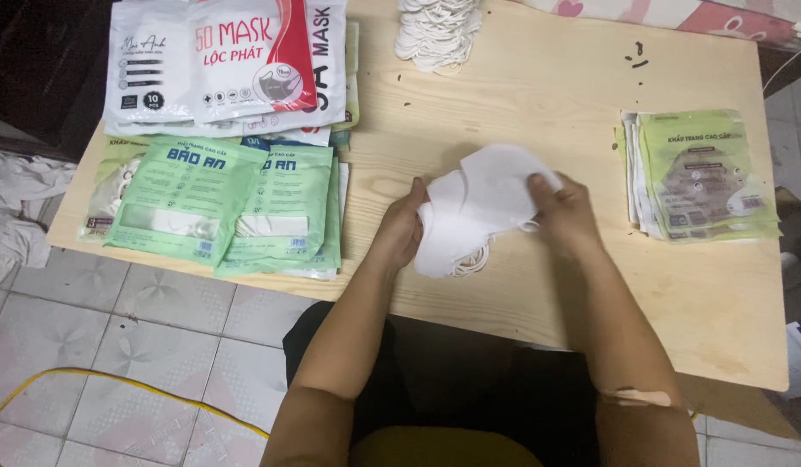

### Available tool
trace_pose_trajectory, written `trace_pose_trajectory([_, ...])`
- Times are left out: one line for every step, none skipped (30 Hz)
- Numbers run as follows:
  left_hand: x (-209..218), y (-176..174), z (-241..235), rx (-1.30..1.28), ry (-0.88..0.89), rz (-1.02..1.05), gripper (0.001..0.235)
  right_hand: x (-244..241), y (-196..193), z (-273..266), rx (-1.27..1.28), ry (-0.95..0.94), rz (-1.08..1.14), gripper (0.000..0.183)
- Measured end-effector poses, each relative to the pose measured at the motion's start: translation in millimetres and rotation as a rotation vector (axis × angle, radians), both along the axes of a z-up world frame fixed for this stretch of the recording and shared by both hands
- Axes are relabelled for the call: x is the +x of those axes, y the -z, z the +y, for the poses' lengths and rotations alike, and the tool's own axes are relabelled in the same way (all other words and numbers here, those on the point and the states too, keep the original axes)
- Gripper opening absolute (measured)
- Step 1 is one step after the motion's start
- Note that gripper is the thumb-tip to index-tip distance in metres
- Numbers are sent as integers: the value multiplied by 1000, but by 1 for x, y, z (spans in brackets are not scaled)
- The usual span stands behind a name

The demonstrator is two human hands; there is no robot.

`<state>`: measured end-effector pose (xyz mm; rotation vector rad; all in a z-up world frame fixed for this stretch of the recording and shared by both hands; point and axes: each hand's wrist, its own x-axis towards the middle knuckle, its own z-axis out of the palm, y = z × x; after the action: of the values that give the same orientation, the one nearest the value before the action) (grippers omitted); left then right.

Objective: Sorting and packaging individual face masks into plastic bags at a manual workstation

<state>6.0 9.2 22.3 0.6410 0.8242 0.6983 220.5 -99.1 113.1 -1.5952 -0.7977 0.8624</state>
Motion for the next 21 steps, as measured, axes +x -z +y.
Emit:
trace_pose_trajectory([-1, -1, -2, -4, -2, 2, 51, 7, 10, 1, -4, -2, 2, 20])
trace_pose_trajectory([-1, -4, -2, -3, -1, 9, 51, 15, 18, 4, 52, 22, 172, 19])
trace_pose_trajectory([0, -6, -1, -3, -1, 17, 51, 24, 27, 6, 106, 45, 342, 18])
trace_pose_trajectory([1, -12, -3, -3, 0, 17, 51, 21, 31, 5, 106, 46, 341, 18])
trace_pose_trajectory([2, -17, -5, -13, -28, 1, 50, 18, 35, 4, 131, 50, 413, 18])
trace_pose_trajectory([4, -23, -7, -22, -53, -15, 50, 16, 39, 3, 156, 57, 483, 20])
trace_pose_trajectory([3, -19, -8, -21, -51, -16, 50, -8, 8, 0, 158, 58, 482, 20])
trace_pose_trajectory([3, -15, -8, -15, -40, 2, 49, -31, -24, -3, 88, 23, 426, 15])
trace_pose_trajectory([2, -11, -8, -9, -29, 20, 51, -55, -55, -6, 18, -12, 370, 10])
trace_pose_trajectory([2, -9, -8, -7, -26, 18, 51, -48, -29, 1, 21, -10, 368, 10])
trace_pose_trajectory([2, -7, -8, 1, -14, 42, 48, -41, -3, 9, -26, -56, 278, 16])
trace_pose_trajectory([2, -6, -8, 10, -3, 65, 46, -35, 22, 18, -73, -103, 187, 24])
trace_pose_trajectory([2, 2, -10, 13, -2, 63, 46, -31, 27, 22, -70, -102, 185, 24])
trace_pose_trajectory([1, 9, -10, 34, -31, 124, 42, -26, 31, 28, -56, -149, 35, 27])
trace_pose_trajectory([1, 16, -8, 55, -61, 185, 37, -22, 35, 35, -43, -195, -116, 31])
trace_pose_trajectory([1, 12, -12, 59, -61, 183, 37, -11, 30, 44, -39, -195, -118, 31])
trace_pose_trajectory([1, 9, -15, 65, -80, 194, 37, -1, 25, 54, -58, -211, -323, 37])
trace_pose_trajectory([2, 6, -18, 68, -101, 203, 36, 10, 21, 64, -78, -230, -529, 43])
trace_pose_trajectory([1, -4, -24, 69, -103, 199, 36, 7, 12, 78, -76, -231, -533, 43])
trace_pose_trajectory([1, -14, -28, 71, -85, 264, 43, 3, 2, 94, -10, -232, -702, 42])
trace_pose_trajectory([0, -24, -32, 72, -66, 330, 49, -1, -8, 112, 59, -231, -871, 41])
